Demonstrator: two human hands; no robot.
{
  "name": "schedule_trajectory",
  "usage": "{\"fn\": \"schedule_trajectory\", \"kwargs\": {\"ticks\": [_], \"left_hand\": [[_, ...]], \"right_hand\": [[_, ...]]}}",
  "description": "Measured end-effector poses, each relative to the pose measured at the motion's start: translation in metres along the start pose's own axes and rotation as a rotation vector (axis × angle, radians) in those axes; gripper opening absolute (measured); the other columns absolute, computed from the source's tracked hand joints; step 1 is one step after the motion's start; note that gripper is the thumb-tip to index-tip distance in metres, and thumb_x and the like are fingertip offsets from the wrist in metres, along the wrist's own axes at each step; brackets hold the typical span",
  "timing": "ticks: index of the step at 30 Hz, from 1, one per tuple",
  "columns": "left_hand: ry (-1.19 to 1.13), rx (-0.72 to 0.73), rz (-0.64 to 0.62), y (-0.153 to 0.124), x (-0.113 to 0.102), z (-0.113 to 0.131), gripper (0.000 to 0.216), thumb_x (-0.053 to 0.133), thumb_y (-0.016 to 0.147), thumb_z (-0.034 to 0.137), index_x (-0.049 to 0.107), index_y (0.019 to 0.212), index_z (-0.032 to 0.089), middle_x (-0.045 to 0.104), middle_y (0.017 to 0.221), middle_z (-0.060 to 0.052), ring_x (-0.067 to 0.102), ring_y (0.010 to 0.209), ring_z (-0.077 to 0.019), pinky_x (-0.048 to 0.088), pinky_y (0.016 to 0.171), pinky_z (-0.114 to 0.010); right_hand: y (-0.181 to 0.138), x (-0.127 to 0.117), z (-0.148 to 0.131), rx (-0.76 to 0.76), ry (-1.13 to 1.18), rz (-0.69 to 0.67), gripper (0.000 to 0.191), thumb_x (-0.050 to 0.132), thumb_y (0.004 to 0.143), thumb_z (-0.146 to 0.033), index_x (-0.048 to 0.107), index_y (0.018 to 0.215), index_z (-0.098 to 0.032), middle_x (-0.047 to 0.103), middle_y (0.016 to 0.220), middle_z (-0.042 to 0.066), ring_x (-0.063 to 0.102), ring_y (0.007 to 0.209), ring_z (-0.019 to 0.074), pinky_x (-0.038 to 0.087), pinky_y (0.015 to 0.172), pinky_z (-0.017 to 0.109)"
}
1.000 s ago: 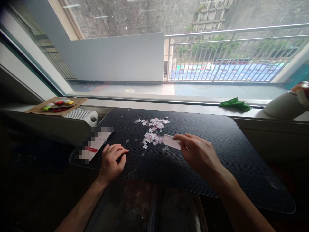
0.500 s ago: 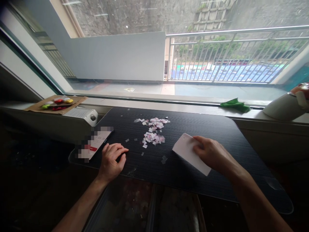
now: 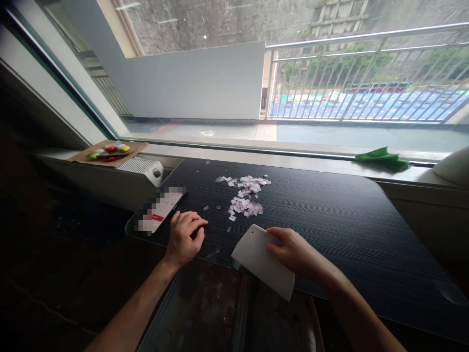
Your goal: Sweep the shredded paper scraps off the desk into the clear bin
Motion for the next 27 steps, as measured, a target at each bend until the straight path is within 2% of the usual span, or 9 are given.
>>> {"fn": "schedule_trajectory", "kwargs": {"ticks": [5,8,11,14,17,19,23,27], "left_hand": [[-0.004,-0.015,-0.003,0.0,0.001,-0.001,0.022,0.053,0.082,0.01,0.069,0.089,0.023,0.068,0.088,-0.004,0.063,0.103,-0.0253,0.03,0.111,-0.057],[-0.013,-0.02,-0.01,-0.001,0.001,-0.001,0.021,0.054,0.082,0.011,0.069,0.089,0.023,0.067,0.088,-0.004,0.063,0.102,-0.0247,0.03,0.112,-0.057],[-0.016,-0.024,-0.011,-0.001,0.001,-0.001,0.02,0.054,0.082,0.011,0.069,0.088,0.023,0.067,0.088,-0.004,0.063,0.101,-0.0246,0.03,0.111,-0.057],[-0.016,-0.027,-0.007,-0.001,0.001,-0.001,0.02,0.054,0.082,0.011,0.069,0.088,0.023,0.067,0.088,-0.003,0.063,0.101,-0.0247,0.03,0.111,-0.057],[-0.018,-0.029,-0.001,-0.001,0.002,-0.002,0.021,0.053,0.081,0.01,0.069,0.087,0.023,0.067,0.087,-0.003,0.063,0.101,-0.0247,0.029,0.112,-0.057],[-0.019,-0.027,0.004,-0.001,0.002,-0.002,0.021,0.053,0.081,0.01,0.069,0.087,0.023,0.067,0.087,-0.003,0.063,0.1,-0.0246,0.029,0.112,-0.057],[-0.02,-0.022,0.011,-0.001,0.003,-0.003,0.02,0.053,0.082,0.011,0.069,0.087,0.023,0.067,0.086,-0.003,0.062,0.101,-0.0249,0.03,0.112,-0.057],[-0.02,-0.019,0.015,-0.002,0.003,-0.003,0.02,0.053,0.082,0.012,0.069,0.087,0.023,0.067,0.086,-0.003,0.063,0.101,-0.025,0.03,0.112,-0.057]], "right_hand": [[-0.001,0.017,-0.012,-0.011,0.011,-0.069,0.038,0.051,0.077,-0.028,0.076,0.101,-0.012,0.08,0.086,0.007,0.073,0.074,0.0244,0.055,0.06,0.03],[-0.01,0.025,-0.025,-0.045,-0.021,-0.065,0.045,0.051,0.079,-0.028,0.074,0.113,-0.011,0.08,0.097,0.011,0.075,0.083,0.0282,0.057,0.069,0.035],[-0.023,0.023,-0.044,-0.205,-0.123,0.029,0.046,0.049,0.083,-0.026,0.072,0.121,-0.015,0.079,0.11,0.012,0.074,0.095,0.03,0.056,0.083,0.039],[-0.029,0.008,-0.057,-0.362,-0.222,0.183,0.041,0.046,0.087,-0.023,0.075,0.116,-0.019,0.079,0.11,0.01,0.075,0.095,0.0279,0.058,0.081,0.036],[-0.019,-0.017,-0.056,-0.336,-0.304,0.386,0.04,0.047,0.089,-0.026,0.073,0.118,-0.019,0.081,0.104,0.008,0.077,0.089,0.0273,0.06,0.075,0.036],[-0.007,-0.027,-0.056,-0.305,-0.403,0.465,0.04,0.047,0.088,-0.025,0.072,0.118,-0.018,0.081,0.101,0.008,0.077,0.085,0.028,0.06,0.071,0.037],[0.013,-0.027,-0.065,-0.317,-0.518,0.475,0.04,0.046,0.089,-0.022,0.073,0.118,-0.018,0.08,0.108,0.008,0.077,0.088,0.0282,0.058,0.073,0.038],[0.013,-0.02,-0.074,-0.337,-0.601,0.438,0.039,0.046,0.09,-0.017,0.074,0.116,-0.025,0.08,0.108,0.005,0.076,0.086,0.0261,0.055,0.067,0.034]]}}
Point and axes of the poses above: each hand's wrist, its own y-axis towards the middle knuckle, its own x-axis out of the palm, z = x × y, the point moved 7 cm from there along y, towards the middle knuckle
